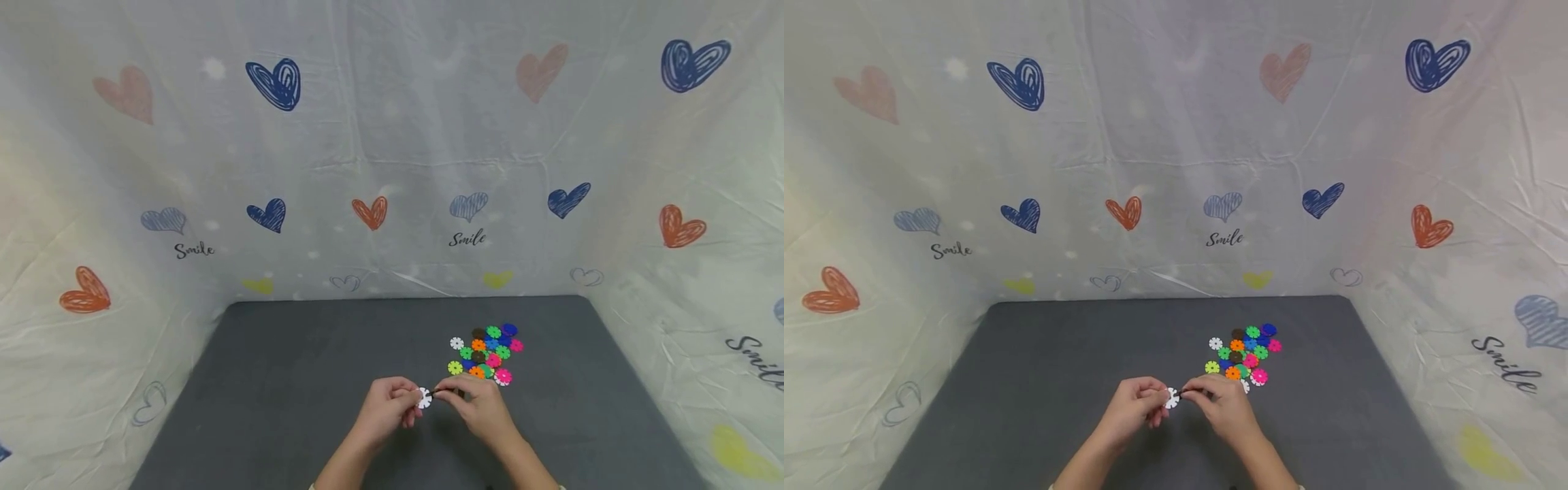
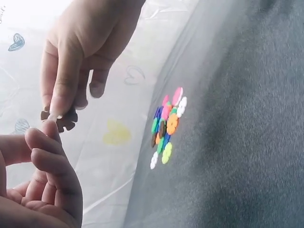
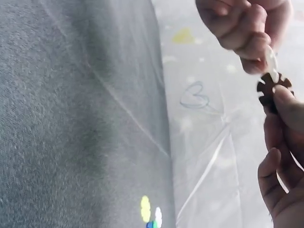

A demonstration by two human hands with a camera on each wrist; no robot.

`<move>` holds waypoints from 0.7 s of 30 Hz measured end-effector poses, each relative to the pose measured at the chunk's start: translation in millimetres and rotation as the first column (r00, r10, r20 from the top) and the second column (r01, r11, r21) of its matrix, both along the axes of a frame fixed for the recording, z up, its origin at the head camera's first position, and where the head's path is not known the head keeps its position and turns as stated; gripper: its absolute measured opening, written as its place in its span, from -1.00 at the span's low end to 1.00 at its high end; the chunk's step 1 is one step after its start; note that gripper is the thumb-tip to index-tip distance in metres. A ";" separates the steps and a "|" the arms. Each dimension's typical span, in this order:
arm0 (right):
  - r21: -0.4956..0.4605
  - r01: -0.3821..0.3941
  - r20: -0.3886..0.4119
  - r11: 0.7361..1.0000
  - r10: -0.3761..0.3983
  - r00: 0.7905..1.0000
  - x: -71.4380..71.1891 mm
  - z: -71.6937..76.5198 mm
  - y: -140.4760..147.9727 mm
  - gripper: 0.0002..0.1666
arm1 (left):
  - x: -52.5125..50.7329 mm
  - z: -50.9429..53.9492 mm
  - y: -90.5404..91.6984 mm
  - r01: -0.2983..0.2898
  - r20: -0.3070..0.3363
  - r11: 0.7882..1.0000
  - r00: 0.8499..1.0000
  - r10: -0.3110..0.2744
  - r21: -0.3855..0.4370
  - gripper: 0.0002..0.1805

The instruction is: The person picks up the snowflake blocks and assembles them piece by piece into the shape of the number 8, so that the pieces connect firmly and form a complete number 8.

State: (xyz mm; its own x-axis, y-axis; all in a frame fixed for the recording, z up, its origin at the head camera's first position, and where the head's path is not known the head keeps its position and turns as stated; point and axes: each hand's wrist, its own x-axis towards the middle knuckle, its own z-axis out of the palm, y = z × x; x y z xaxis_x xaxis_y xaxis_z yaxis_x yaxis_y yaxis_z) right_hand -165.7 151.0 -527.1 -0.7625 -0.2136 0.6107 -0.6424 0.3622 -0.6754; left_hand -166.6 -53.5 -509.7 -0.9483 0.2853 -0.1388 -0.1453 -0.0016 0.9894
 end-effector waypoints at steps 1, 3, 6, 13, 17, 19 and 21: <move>0.005 -0.004 0.003 1.000 0.004 1.000 -0.5 -0.6 0.5 -0.83 | -0.1 0.2 -0.9 0.001 0.003 1.000 1.000 -0.001 0.000 -0.80; 0.008 -0.016 0.005 1.000 0.016 1.000 -1.6 -2.7 2.4 -0.80 | -0.2 -0.2 -2.3 0.006 0.006 1.000 1.000 -0.006 -0.005 -0.80; 0.003 -0.034 -0.002 0.999 0.034 0.999 -2.9 -4.7 4.8 -0.77 | -0.4 -0.8 -3.5 0.020 0.011 1.000 1.000 -0.020 -0.008 -0.81; -0.036 -0.081 0.002 0.996 0.082 0.997 -2.9 -4.4 5.7 -0.77 | -1.2 -0.6 -3.6 0.038 0.002 0.999 0.999 -0.038 -0.006 -0.85; -0.030 -0.122 -0.037 0.992 0.121 0.992 -3.3 -4.1 4.9 -0.81 | -1.0 -1.0 -2.8 0.050 0.008 0.999 0.999 -0.050 -0.008 -0.84; -0.031 -0.056 -0.035 0.998 0.054 0.998 -3.5 -2.4 7.6 -0.80 | -1.6 -1.4 -4.0 0.043 0.010 0.999 0.999 -0.043 0.002 -0.83; -0.043 0.051 -0.021 0.998 -0.052 0.998 -3.5 -0.2 11.0 -0.77 | -3.5 -1.9 -7.0 0.016 0.014 1.000 1.000 -0.017 0.016 -0.83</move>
State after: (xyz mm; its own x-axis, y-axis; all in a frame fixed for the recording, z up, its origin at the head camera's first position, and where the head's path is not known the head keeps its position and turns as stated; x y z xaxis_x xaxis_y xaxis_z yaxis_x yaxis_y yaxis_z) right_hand -169.2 162.1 -527.4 -0.7579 -0.1479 0.6354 -0.6388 0.3660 -0.6767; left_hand -170.0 -60.4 -511.6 -0.9415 0.3031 -0.1474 -0.1592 -0.0146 0.9871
